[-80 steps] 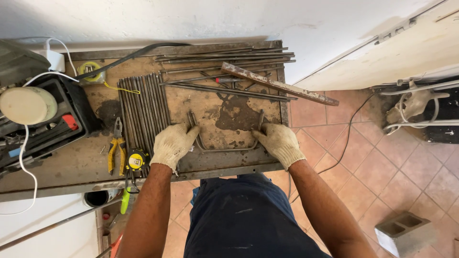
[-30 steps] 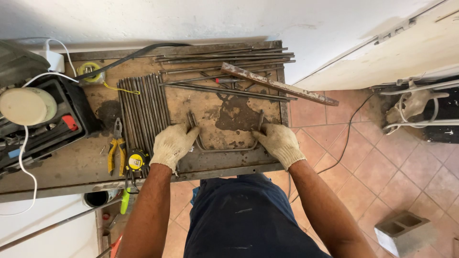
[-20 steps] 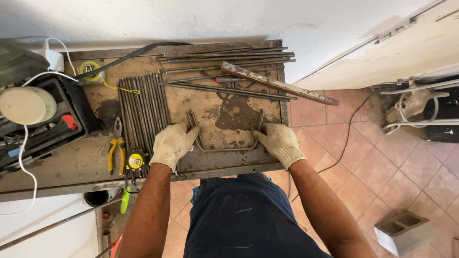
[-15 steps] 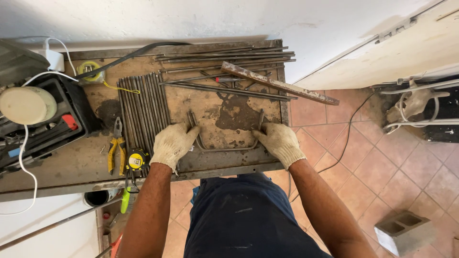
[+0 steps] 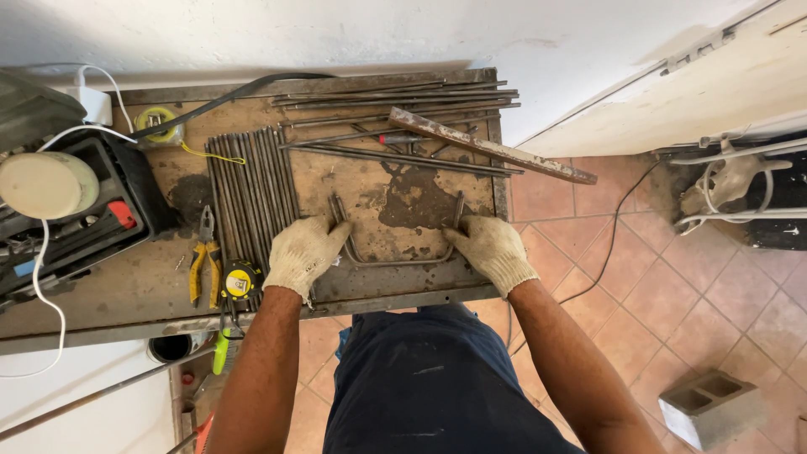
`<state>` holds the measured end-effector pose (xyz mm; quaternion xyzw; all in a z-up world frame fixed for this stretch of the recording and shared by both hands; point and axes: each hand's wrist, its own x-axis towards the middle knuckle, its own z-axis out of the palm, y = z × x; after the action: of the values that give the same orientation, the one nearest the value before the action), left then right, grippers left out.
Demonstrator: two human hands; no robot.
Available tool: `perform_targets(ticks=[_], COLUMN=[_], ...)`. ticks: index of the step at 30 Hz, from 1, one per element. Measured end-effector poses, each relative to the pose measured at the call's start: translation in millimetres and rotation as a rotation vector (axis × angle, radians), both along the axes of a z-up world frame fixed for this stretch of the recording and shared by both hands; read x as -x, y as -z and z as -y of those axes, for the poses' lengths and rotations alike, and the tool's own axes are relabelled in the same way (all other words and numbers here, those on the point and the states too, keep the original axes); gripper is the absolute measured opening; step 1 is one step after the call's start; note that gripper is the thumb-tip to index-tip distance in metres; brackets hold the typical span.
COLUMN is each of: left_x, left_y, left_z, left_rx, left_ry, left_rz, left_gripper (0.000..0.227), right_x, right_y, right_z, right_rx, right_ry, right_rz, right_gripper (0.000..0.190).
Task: Measuring, marking, and bending metal rods into U-shapes using a manual lever on a workbench.
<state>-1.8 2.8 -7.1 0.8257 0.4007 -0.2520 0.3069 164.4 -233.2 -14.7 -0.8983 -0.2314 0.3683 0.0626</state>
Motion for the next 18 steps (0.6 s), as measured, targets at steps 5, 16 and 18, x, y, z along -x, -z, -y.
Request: perform_targets(ticks=[5,16,18], left_x=[-1,-1,0], left_y=[-13,14,17], left_z=[2,5,5], left_rx=[0.013,-0.019,-0.023], left_ry=[0.007,-0.015,-0.024], left_rz=[-0.006,-0.014,-0.008], left_gripper=[0.062,0.061,0.06], right_x=[0,-2,0], right_y=[2,10,8], right_z=[1,-2,-2], right_rx=[-0.011,0.084,0.084], right_ry=[-0.004,0.074,0.066], right_rz=[0.005,0.017,0.022], right_gripper=[0.053,0.053,0.053])
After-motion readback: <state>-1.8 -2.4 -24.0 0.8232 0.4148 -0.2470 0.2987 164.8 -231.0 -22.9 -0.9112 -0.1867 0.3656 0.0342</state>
